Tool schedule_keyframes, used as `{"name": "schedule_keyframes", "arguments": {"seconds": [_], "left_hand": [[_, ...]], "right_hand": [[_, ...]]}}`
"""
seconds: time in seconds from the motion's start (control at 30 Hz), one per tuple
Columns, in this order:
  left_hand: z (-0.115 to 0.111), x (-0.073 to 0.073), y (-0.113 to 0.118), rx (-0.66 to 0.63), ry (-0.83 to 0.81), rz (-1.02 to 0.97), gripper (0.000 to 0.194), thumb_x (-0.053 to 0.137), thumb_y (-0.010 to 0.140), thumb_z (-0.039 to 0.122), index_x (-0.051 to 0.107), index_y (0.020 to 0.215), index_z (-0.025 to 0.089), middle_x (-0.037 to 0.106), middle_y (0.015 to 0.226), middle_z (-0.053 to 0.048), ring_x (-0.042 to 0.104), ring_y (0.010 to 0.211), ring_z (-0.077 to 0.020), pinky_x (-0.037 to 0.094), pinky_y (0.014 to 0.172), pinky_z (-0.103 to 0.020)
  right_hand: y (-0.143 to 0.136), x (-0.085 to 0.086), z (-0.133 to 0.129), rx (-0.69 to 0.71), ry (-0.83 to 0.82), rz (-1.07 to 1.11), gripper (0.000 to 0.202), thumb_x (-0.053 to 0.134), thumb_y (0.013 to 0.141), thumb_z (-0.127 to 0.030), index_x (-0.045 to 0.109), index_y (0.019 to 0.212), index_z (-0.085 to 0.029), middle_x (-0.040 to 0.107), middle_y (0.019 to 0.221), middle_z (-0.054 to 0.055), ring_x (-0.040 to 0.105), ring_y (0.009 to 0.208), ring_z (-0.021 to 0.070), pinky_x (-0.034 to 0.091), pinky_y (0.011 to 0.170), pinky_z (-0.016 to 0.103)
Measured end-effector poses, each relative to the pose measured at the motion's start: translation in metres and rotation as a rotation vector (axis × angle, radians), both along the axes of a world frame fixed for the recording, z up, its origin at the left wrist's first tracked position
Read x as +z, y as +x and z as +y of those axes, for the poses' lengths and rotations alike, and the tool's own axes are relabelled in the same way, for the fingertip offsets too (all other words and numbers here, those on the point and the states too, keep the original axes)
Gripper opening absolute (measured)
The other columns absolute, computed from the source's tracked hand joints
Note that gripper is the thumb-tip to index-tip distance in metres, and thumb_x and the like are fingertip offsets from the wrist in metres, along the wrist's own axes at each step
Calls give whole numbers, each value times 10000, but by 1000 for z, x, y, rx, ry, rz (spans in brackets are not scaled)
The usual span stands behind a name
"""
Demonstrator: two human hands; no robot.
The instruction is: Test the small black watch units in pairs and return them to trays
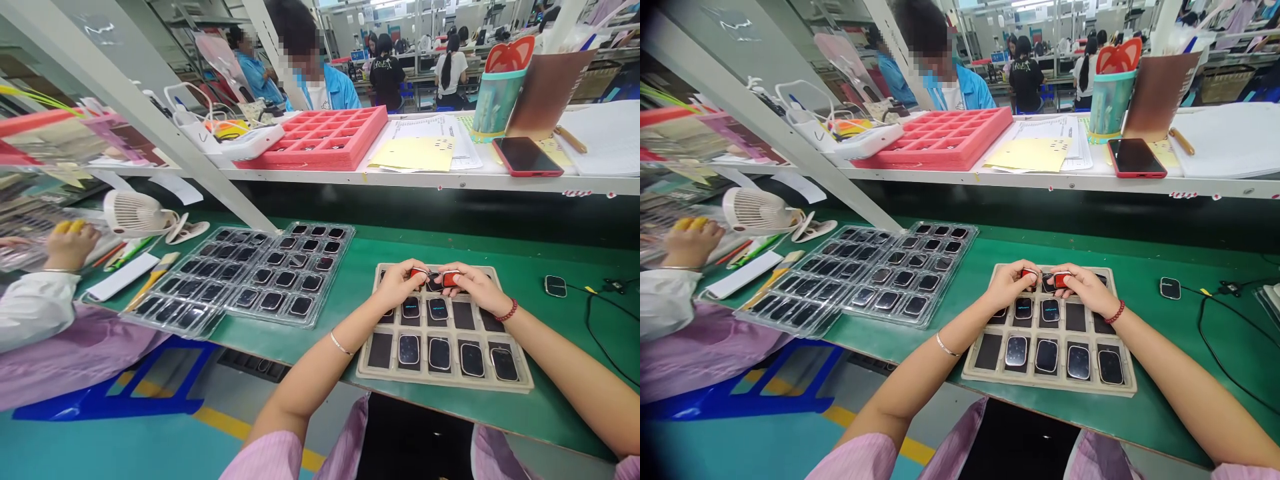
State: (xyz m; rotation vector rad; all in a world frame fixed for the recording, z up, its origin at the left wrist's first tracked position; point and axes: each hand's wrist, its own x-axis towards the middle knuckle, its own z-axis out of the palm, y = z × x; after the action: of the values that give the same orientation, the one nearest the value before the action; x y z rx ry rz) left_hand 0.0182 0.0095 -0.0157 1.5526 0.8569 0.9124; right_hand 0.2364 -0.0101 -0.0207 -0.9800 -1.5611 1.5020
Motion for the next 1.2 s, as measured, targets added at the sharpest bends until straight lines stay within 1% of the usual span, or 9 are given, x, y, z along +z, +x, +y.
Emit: {"name": "schedule_keyframes", "arguments": {"seconds": [0.17, 0.33, 0.5, 0.57, 0.7, 0.8, 1.0, 1.13, 1.2], "left_hand": [[-3, 7, 1, 4, -95, -41, 355, 591, 798, 464, 609, 884, 120, 639, 769, -58, 577, 670, -112, 491, 600, -234], [-2, 8, 2, 24, -113, -100, 342, 569, 812, 459, 609, 910, 134, 650, 778, -50, 599, 688, -118, 502, 609, -236], [0, 7, 1, 38, -83, -46, 336, 520, 844, 431, 612, 992, 143, 676, 854, -63, 609, 624, -111, 421, 486, -194], [0, 7, 0, 40, -72, -17, 337, 497, 860, 410, 610, 1034, 144, 678, 894, -73, 618, 627, -116, 397, 468, -192], [1, 4, -1, 51, -63, 19, 346, 483, 872, 371, 592, 1120, 156, 660, 992, -85, 631, 697, -131, 424, 505, -201], [1, 3, 0, 20, -65, -1, 366, 501, 862, 356, 562, 1168, 163, 651, 1010, -84, 640, 760, -146, 443, 532, -200], [1, 3, 1, -25, -88, -31, 425, 540, 843, 328, 509, 1237, 171, 637, 1060, -102, 653, 848, -179, 458, 565, -202], [1, 0, 1, -42, -89, -45, 459, 587, 804, 270, 495, 1243, 172, 631, 1065, -101, 649, 847, -179, 453, 577, -202], [1, -2, 1, -38, -71, -53, 450, 599, 791, 246, 509, 1225, 166, 633, 1049, -95, 644, 829, -167, 471, 629, -219]], "right_hand": [[1, 0, 0, 15, -9, 7, 293, 508, 898, -403, 617, 1057, -182, 696, 990, 92, 676, 688, 156, 558, 641, 305], [2, -2, 1, 13, -24, 4, 289, 546, 875, -409, 618, 1031, -177, 704, 940, 84, 672, 653, 150, 563, 635, 306], [1, -1, 0, 15, -29, -5, 288, 563, 865, -411, 615, 1025, -177, 704, 920, 80, 661, 631, 140, 567, 628, 302], [1, 0, -1, 18, -37, -4, 281, 574, 857, -412, 617, 1008, -178, 704, 893, 73, 652, 616, 133, 567, 624, 298], [-1, 2, -3, 1, -26, -8, 261, 591, 848, -399, 611, 977, -173, 696, 840, 56, 630, 597, 114, 563, 613, 276], [-1, 2, -3, 8, -13, -23, 241, 588, 852, -379, 607, 975, -173, 685, 820, 46, 610, 582, 104, 554, 600, 265], [-1, 1, -3, 20, -11, -14, 210, 602, 832, -316, 575, 990, -181, 668, 863, 47, 599, 613, 111, 540, 613, 276], [-3, 2, -3, 12, -6, -10, 265, 618, 799, -264, 538, 1041, -190, 652, 910, 53, 603, 633, 117, 538, 629, 290], [-3, 1, -3, 5, -9, -10, 308, 624, 783, -250, 525, 1069, -195, 646, 916, 54, 597, 628, 118, 534, 617, 292]]}}
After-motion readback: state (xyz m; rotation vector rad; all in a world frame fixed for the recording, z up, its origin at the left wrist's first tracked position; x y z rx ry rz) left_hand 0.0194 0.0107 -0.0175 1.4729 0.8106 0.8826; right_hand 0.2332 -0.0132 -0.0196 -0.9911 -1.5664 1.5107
